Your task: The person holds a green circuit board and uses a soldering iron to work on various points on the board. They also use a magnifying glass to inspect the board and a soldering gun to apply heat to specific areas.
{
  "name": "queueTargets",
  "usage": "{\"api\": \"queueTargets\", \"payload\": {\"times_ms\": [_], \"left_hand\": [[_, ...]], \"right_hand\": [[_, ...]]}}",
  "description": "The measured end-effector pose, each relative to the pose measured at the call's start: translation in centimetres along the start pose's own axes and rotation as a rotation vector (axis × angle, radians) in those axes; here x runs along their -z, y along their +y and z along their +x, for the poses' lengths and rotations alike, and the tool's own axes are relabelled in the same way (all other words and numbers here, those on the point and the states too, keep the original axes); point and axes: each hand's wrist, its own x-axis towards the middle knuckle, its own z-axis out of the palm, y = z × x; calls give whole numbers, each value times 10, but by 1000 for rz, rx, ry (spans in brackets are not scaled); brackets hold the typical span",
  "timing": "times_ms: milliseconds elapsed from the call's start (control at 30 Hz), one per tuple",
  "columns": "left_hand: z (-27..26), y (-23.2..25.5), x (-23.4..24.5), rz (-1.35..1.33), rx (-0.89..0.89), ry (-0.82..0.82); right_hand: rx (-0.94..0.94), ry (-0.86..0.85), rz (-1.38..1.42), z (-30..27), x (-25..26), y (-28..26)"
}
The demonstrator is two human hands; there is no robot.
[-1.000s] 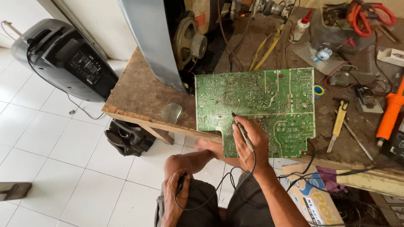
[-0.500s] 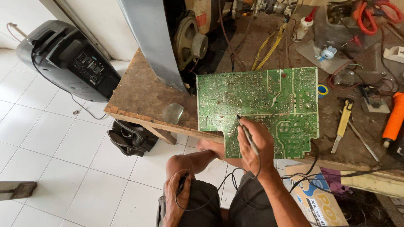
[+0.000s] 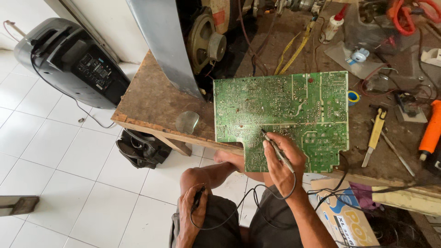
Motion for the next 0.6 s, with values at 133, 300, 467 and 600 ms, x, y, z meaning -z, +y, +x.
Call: {"api": "queueTargets", "payload": {"times_ms": [133,300,467,600], "left_hand": [[1,10,4,-3,88,-34],[1,10,4,-28,11,-21],[2,3,-1,-8,32,-1],[1,5,-1,4,-47,16]], "right_hand": [[96,-23,-62,2,-4,-5],[122,-15,-79,2,-6,-2],[67,-32,-78,-1,-5,3],[46,-33,-135,0,-4,8]]}}
